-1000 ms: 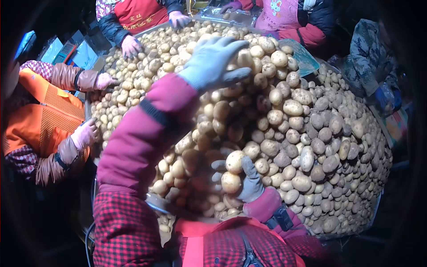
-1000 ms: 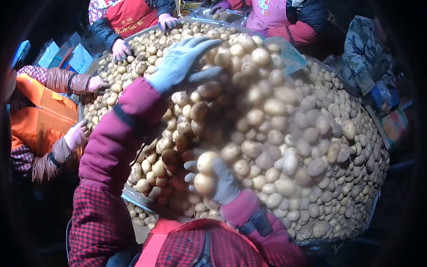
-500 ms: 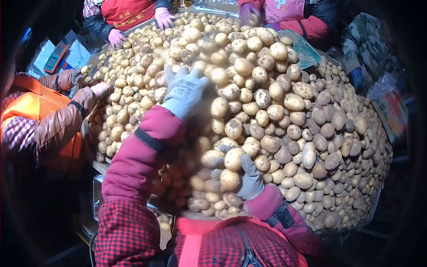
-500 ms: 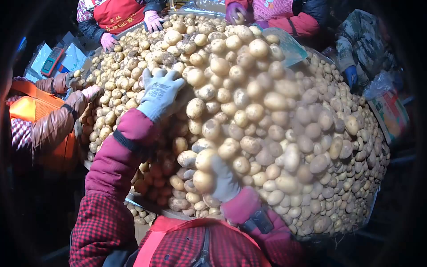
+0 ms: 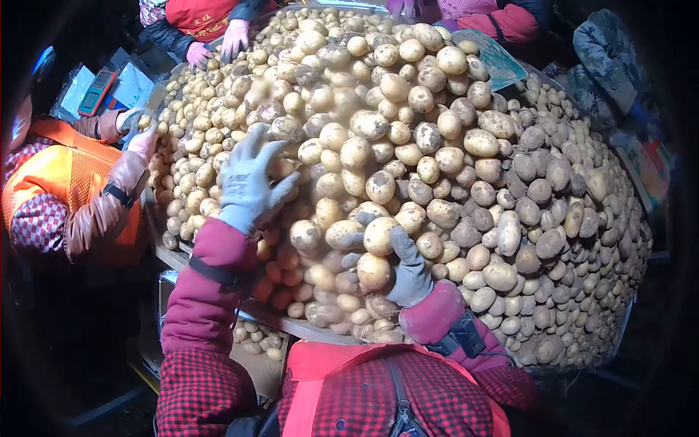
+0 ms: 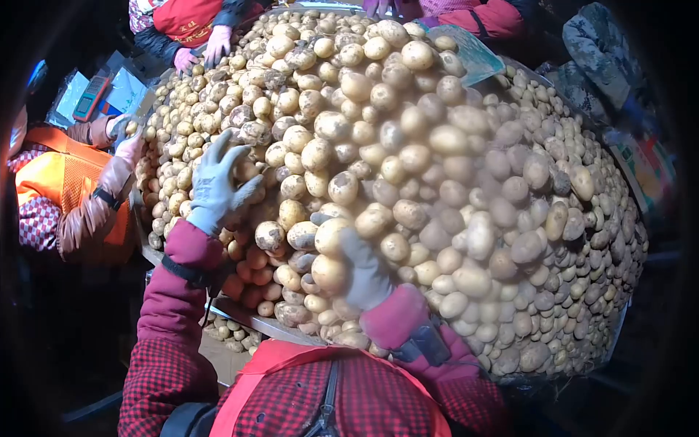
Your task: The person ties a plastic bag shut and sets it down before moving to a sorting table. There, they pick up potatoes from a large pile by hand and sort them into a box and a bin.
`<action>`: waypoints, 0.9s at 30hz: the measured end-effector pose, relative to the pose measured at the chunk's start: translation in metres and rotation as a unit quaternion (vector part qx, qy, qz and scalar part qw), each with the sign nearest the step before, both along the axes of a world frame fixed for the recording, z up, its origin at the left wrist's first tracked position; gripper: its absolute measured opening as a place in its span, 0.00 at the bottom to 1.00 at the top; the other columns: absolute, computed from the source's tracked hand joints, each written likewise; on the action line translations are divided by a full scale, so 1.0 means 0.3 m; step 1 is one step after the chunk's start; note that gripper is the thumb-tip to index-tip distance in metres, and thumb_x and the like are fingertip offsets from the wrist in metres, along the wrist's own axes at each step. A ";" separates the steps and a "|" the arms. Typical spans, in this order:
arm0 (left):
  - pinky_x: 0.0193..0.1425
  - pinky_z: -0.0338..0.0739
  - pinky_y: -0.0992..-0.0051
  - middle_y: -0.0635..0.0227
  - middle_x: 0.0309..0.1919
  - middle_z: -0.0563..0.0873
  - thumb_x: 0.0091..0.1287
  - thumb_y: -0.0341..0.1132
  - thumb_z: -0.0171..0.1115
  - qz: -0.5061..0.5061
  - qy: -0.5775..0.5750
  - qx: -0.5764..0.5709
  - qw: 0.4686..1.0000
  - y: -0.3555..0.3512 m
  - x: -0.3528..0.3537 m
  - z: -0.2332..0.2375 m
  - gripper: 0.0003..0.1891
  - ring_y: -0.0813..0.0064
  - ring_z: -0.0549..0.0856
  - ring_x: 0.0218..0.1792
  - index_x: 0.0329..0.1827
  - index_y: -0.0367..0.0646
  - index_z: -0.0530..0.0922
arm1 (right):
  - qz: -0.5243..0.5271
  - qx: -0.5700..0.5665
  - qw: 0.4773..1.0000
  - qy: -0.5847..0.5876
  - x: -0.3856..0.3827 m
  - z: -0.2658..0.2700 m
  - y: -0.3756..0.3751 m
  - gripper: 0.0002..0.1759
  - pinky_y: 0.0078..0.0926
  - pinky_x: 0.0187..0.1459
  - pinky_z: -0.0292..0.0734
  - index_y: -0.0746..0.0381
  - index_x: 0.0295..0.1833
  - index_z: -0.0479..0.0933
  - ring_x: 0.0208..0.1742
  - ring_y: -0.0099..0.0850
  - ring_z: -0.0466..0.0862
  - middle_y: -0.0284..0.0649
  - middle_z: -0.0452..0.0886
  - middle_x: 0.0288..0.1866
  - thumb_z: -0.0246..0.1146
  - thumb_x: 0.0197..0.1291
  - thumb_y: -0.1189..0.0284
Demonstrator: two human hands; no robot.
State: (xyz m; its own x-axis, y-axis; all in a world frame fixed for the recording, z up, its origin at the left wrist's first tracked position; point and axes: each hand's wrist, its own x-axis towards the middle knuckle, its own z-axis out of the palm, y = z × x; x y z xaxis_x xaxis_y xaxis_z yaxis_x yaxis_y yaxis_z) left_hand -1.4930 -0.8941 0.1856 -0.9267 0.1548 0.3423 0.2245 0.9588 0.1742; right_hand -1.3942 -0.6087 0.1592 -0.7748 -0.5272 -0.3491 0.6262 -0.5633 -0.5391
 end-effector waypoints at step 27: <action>0.59 0.79 0.57 0.50 0.53 0.87 0.62 0.52 0.71 -0.137 -0.273 0.114 0.945 0.192 -0.225 0.148 0.30 0.49 0.86 0.55 0.66 0.53 0.77 | 0.023 -0.007 1.000 -0.010 -0.020 0.084 -0.007 0.41 0.45 0.58 0.82 0.54 0.74 0.64 0.59 0.41 0.81 0.46 0.76 0.66 0.59 0.67 0.39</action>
State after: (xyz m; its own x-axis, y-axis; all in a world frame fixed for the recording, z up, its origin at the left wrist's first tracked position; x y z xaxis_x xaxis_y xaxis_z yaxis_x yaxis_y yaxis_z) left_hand -1.5605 -0.8366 0.2301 -0.9104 0.3952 -0.1223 0.2761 0.8006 0.5318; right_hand -1.4004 -0.6108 0.1845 -0.7427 -0.5670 -0.3564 0.6620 -0.5415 -0.5181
